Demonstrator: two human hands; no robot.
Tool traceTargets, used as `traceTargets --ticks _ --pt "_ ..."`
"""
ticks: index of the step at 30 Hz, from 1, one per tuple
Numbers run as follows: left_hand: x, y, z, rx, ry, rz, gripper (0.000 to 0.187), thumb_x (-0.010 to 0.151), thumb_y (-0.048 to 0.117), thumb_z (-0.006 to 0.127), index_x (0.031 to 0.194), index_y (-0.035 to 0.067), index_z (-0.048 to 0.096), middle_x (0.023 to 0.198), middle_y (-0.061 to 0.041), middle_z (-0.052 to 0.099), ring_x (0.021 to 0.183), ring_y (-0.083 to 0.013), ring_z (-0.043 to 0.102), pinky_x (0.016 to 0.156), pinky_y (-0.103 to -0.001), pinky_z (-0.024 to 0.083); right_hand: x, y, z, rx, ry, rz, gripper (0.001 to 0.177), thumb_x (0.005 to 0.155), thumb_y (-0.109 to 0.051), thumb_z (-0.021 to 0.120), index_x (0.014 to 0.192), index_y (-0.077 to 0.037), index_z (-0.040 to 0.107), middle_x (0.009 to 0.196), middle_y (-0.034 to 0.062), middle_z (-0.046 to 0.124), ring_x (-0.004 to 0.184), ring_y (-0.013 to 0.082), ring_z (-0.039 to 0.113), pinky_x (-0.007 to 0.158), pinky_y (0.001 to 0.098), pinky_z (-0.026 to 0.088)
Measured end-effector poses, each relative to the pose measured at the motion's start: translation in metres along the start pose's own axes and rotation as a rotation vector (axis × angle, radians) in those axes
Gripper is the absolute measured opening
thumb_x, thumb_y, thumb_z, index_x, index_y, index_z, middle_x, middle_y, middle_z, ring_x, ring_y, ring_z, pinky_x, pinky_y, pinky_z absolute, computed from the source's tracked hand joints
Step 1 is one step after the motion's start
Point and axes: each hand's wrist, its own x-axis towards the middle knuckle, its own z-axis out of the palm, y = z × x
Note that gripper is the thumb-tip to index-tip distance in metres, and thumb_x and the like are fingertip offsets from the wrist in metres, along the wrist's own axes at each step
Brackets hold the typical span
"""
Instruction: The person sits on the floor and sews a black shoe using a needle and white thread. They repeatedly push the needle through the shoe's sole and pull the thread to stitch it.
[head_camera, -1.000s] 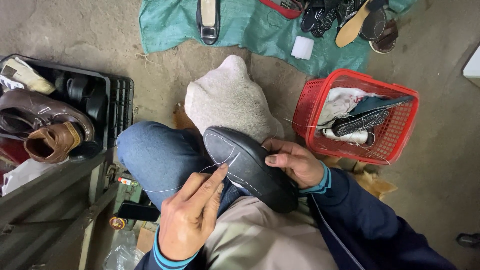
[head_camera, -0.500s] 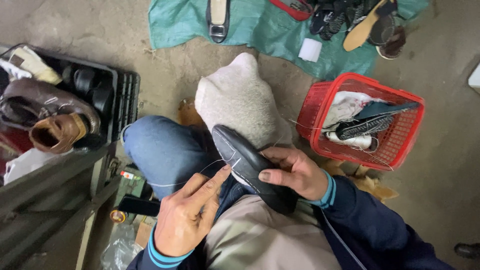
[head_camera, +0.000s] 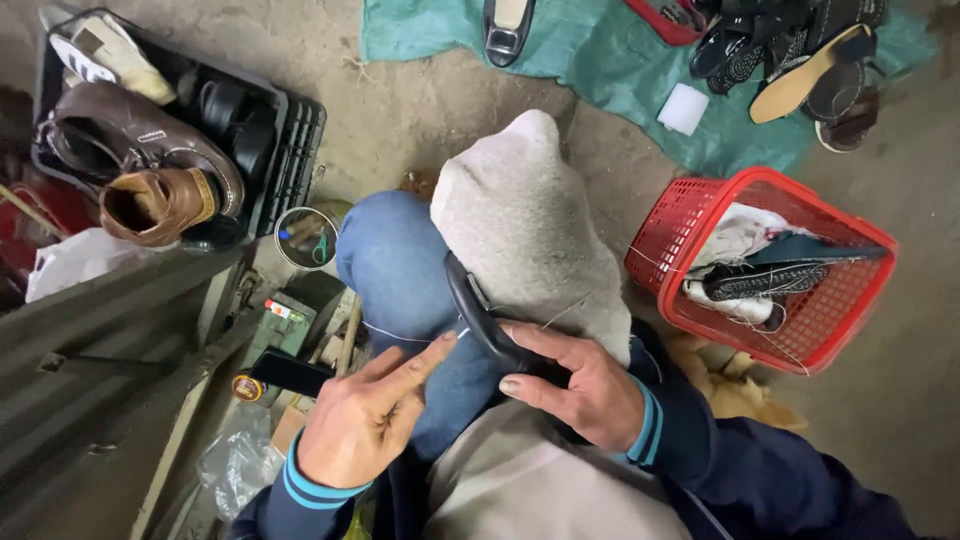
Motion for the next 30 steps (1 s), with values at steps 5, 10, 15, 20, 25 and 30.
traceTargets --ticks 5,10,15,20,25,30 --pt "0.019 -0.008 -0.015 0.263 -0.114 0.132 0.053 0.098 0.021 0.051 0.151 0.03 0.052 0.079 0.003 0.055 0.054 -0.0278 0.059 0.043 -0.043 0.053 0.0 0.011 0.007 0.008 0.123 -0.065 0.042 0.088 -0.011 0.075 0.129 -0.002 0.068 0.136 0.0122 0.07 0.13 0.0217 0.064 0.118 0.0338 0.044" --pt "0.038 -0.004 -0.022 0.364 -0.182 0.144 0.058 0.092 0.019 0.054 0.149 0.032 0.055 0.072 0.003 0.051 0.044 -0.0303 0.052 0.036 -0.046 0.05 0.002 0.013 0.008 -0.026 0.199 -0.127 0.039 0.089 -0.011 0.075 0.126 0.0 0.069 0.132 0.0147 0.072 0.126 0.0239 0.068 0.114 0.0342 0.049" --pt "0.042 0.001 -0.019 0.4 -0.211 0.142 0.065 0.086 0.017 0.057 0.149 0.032 0.055 0.076 0.003 0.056 0.043 -0.0329 0.056 0.037 -0.048 0.052 0.003 0.015 0.009 -0.096 0.246 -0.228 0.035 0.09 -0.01 0.076 0.122 0.0 0.068 0.128 0.0174 0.073 0.12 0.03 0.073 0.108 0.0376 0.056" --pt "0.042 0.009 -0.017 0.464 -0.189 0.086 0.067 0.086 0.019 0.056 0.151 0.035 0.052 0.08 0.004 0.058 0.035 -0.0325 0.057 0.036 -0.046 0.055 0.007 0.005 0.007 -0.151 0.265 -0.229 0.034 0.09 -0.013 0.076 0.121 0.0 0.07 0.125 0.0162 0.075 0.118 0.0275 0.074 0.109 0.0357 0.055" --pt "0.048 0.004 -0.017 0.196 -0.292 -0.078 0.066 0.089 0.015 0.054 0.149 0.04 0.053 0.078 0.002 0.064 0.056 -0.0367 0.064 0.049 -0.05 0.053 0.005 0.005 0.01 -0.169 0.297 -0.217 0.035 0.089 -0.012 0.077 0.12 0.0 0.071 0.125 0.0147 0.075 0.118 0.0247 0.074 0.109 0.0345 0.054" --pt "0.048 -0.001 -0.014 0.203 -0.239 -0.018 0.065 0.089 0.014 0.055 0.149 0.039 0.054 0.074 0.002 0.06 0.055 -0.0355 0.063 0.047 -0.049 0.052 0.005 0.007 0.011 -0.206 0.319 -0.23 0.034 0.087 -0.01 0.079 0.119 0.0 0.071 0.123 0.0146 0.076 0.115 0.0247 0.076 0.108 0.0344 0.055"
